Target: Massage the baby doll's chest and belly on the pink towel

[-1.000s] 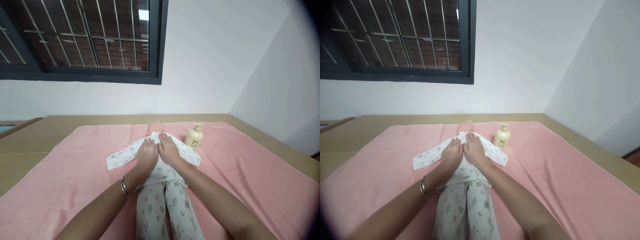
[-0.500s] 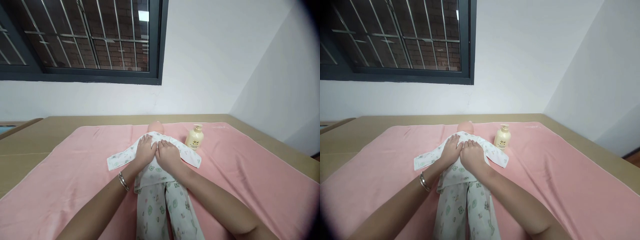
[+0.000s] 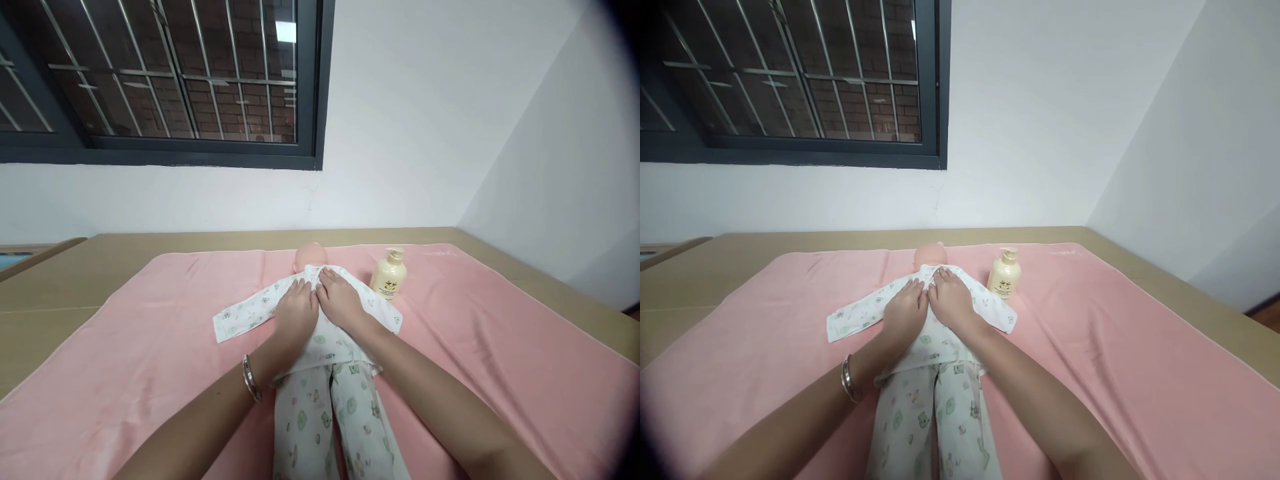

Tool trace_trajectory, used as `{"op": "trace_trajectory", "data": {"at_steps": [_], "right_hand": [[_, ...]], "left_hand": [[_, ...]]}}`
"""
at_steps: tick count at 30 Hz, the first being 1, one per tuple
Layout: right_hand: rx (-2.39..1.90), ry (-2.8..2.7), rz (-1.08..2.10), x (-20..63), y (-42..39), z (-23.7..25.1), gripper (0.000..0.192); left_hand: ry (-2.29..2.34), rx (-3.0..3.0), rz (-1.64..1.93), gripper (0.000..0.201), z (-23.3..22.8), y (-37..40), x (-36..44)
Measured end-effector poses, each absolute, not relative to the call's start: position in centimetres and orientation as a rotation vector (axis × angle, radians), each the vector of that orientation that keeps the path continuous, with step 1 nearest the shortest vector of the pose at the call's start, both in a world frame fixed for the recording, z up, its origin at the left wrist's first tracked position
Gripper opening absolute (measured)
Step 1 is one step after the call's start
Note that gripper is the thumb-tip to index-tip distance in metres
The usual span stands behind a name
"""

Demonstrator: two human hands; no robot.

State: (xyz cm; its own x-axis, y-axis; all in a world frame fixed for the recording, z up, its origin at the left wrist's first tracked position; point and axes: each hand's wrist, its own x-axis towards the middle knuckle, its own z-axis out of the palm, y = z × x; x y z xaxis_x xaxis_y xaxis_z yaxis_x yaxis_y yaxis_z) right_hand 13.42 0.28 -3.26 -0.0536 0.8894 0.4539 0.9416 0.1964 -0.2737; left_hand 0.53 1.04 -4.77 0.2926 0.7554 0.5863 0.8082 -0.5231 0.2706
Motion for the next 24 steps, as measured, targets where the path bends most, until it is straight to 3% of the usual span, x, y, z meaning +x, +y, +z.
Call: {"op": "trace_trajectory", "data": {"at_steps": [15,20,24], "right_hand": [[-1.861,-2.063,-0.674,10.8,-3.3,-3.2,0.040],[-1.776,-2.103,-0.562,11.2,-2.9,-3.0,0.037],[-1.671,-1.977,-0.274,12.1,-1.4,-3.3,0.044]], "left_hand": [[-1.662,-2.618,-1.182,0.047,-5.2,2.6,-0.3],[-1.676,-2.579,-1.262,0.046,-5.3,2.8,-0.4],[-1.671,-2.578,-1.323,0.045,-5.7,2.9,-0.4]]}}
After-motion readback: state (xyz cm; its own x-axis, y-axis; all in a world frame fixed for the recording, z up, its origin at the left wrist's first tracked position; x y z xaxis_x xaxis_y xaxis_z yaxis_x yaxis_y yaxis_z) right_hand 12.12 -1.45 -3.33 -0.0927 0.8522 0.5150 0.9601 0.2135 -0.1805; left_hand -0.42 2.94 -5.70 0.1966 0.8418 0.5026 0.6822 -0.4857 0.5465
